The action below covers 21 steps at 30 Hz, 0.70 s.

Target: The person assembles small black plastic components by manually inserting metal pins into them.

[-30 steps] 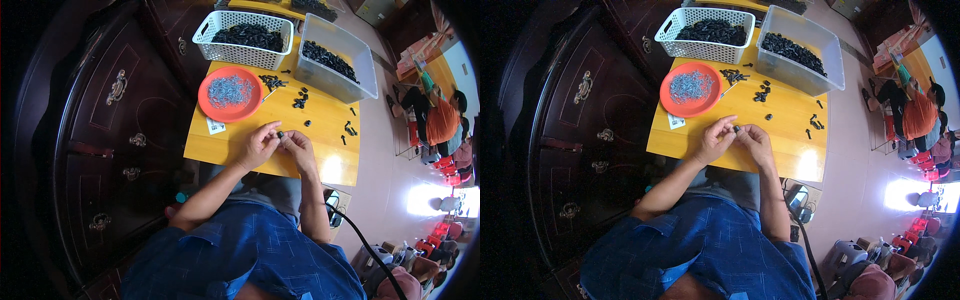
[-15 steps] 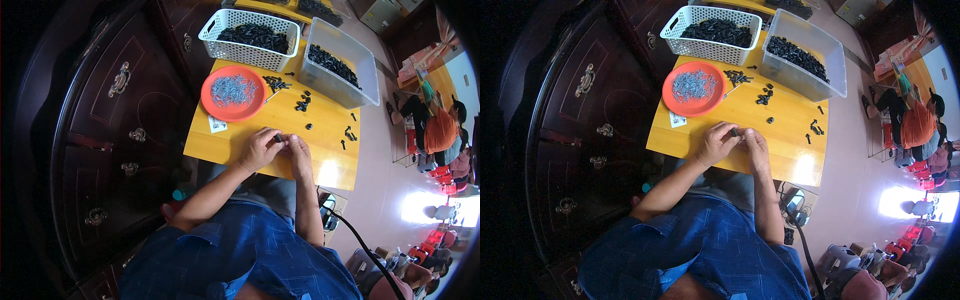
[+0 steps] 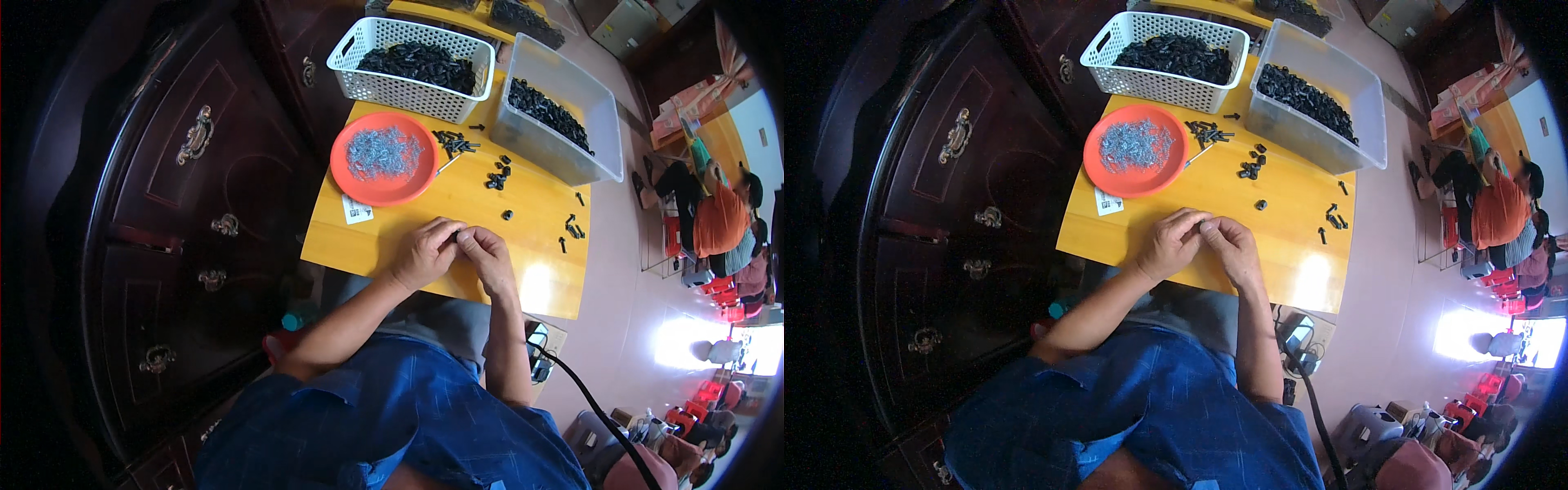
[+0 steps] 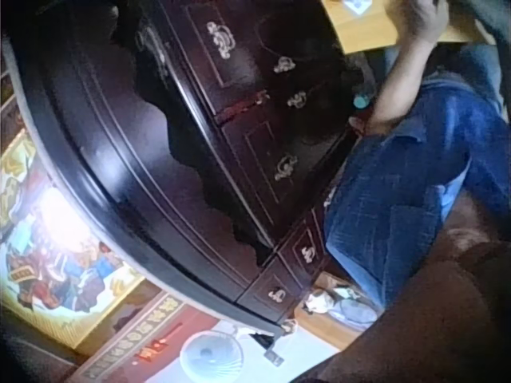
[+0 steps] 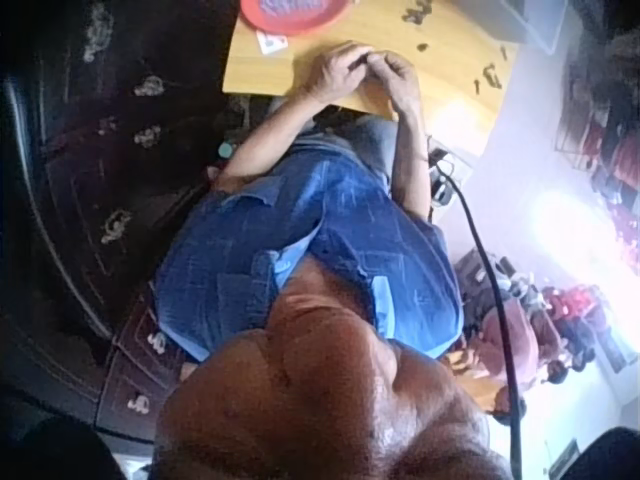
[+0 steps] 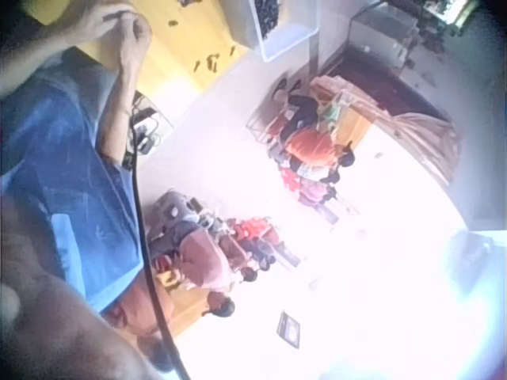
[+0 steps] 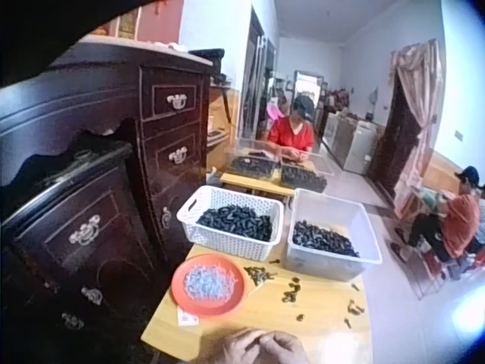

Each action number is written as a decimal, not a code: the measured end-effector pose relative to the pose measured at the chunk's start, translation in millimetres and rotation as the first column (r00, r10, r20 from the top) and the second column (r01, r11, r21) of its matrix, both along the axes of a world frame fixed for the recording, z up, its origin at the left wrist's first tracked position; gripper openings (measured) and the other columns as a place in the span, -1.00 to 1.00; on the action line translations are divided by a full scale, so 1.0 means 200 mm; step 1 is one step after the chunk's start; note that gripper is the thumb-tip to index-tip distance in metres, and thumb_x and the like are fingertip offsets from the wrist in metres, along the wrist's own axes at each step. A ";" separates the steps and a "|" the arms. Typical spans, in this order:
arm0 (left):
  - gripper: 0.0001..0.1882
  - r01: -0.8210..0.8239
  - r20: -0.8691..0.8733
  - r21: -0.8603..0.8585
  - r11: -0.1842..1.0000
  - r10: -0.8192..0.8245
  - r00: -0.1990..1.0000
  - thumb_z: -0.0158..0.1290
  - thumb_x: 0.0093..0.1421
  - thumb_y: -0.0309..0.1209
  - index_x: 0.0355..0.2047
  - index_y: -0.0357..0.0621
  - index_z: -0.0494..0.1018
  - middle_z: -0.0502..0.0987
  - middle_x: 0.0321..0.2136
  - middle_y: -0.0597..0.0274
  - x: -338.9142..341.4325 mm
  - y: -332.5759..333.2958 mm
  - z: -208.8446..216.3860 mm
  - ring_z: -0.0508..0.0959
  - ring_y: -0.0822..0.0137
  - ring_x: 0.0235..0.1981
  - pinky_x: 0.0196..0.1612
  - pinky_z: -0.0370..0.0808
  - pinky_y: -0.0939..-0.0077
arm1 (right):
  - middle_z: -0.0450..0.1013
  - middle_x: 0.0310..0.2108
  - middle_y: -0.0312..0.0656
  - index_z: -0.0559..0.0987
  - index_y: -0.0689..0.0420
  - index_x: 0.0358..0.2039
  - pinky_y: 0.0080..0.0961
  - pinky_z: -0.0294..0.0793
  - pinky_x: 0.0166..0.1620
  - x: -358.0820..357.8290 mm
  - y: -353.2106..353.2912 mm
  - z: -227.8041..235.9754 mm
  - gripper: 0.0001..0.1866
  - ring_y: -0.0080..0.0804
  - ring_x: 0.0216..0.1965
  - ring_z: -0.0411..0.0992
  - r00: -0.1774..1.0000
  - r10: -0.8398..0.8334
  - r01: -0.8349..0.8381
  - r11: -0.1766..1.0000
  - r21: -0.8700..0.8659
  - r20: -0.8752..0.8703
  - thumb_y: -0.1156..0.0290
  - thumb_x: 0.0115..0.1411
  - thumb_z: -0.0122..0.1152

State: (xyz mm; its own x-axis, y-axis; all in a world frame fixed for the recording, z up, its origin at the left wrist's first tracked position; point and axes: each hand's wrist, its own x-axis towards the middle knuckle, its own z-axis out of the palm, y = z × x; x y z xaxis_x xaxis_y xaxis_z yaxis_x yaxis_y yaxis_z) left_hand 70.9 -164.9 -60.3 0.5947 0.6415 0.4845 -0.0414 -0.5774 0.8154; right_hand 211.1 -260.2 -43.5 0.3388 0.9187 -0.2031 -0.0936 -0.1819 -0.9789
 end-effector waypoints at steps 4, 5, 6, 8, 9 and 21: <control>-0.58 -0.023 -0.019 -0.019 1.000 0.022 1.000 0.21 0.12 -0.55 0.03 -0.23 0.50 0.61 -0.22 -0.02 0.01 -0.01 0.02 0.65 -0.03 -0.25 -0.18 0.60 0.21 | 0.58 -0.37 -0.30 0.63 0.27 -0.26 -0.58 0.47 -0.15 0.07 0.08 0.09 -0.75 -0.60 -0.29 0.48 0.981 0.084 -0.075 0.995 -0.059 0.172 0.32 0.41 0.17; -0.56 -0.028 -0.027 -0.188 0.982 0.024 0.999 0.21 0.12 -0.54 0.05 -0.22 0.49 0.61 -0.22 0.00 0.00 -0.03 0.05 0.65 -0.01 -0.29 -0.21 0.60 0.22 | 0.58 -0.39 -0.28 0.63 0.27 -0.26 -0.58 0.48 -0.18 0.09 0.12 0.11 -0.75 -0.59 -0.31 0.49 0.984 0.044 -0.042 0.999 -0.018 0.170 0.32 0.40 0.17; -0.54 -0.034 -0.035 -0.352 0.936 0.024 0.999 0.22 0.13 -0.54 0.08 -0.20 0.48 0.62 -0.21 0.01 0.00 -0.04 0.06 0.66 0.01 -0.33 -0.25 0.60 0.24 | 0.58 -0.41 -0.26 0.63 0.28 -0.27 -0.58 0.49 -0.20 0.12 0.18 0.14 -0.74 -0.57 -0.33 0.50 0.986 0.005 -0.009 1.000 0.023 0.167 0.31 0.40 0.17; -0.62 -0.057 -0.005 -0.359 0.932 0.059 0.998 0.23 0.15 -0.52 0.00 -0.21 0.52 0.63 -0.25 0.03 0.00 -0.02 0.00 0.65 0.05 -0.38 -0.30 0.60 0.27 | 0.60 -0.41 -0.26 0.61 0.20 -0.29 -0.60 0.45 -0.26 0.13 0.35 0.28 -0.73 -0.59 -0.39 0.49 0.976 -0.069 0.038 0.988 0.150 0.207 0.25 0.41 0.14; -0.69 -0.048 -0.016 -0.272 0.961 0.046 0.999 0.22 0.15 -0.52 -0.07 -0.22 0.54 0.63 -0.29 0.03 0.00 -0.01 -0.04 0.66 0.05 -0.37 -0.29 0.60 0.26 | 0.60 -0.41 -0.27 0.61 0.19 -0.31 -0.63 0.43 -0.27 0.14 0.45 0.35 -0.72 -0.61 -0.39 0.48 0.968 -0.071 0.027 0.983 0.181 0.240 0.23 0.40 0.16; -0.90 -0.035 -0.015 -0.076 0.996 0.034 0.999 0.17 0.20 -0.52 -0.28 -0.23 0.60 0.65 -0.39 0.02 0.01 0.00 -0.02 0.67 0.03 -0.33 -0.24 0.59 0.24 | 0.65 -0.36 -0.07 0.72 0.10 -0.22 -0.36 0.62 -0.21 0.15 0.85 0.43 -0.82 -0.24 -0.31 0.66 0.642 -0.192 -0.055 0.954 0.295 0.742 0.38 0.16 0.36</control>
State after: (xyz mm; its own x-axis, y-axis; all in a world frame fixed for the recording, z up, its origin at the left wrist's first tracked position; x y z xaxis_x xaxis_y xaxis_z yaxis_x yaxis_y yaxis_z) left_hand 73.4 -164.0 -63.8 0.5776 0.6967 0.4255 -0.0108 -0.5146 0.8573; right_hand 240.7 -90.5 42.6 0.3220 0.8582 0.3998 0.6982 0.0699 -0.7125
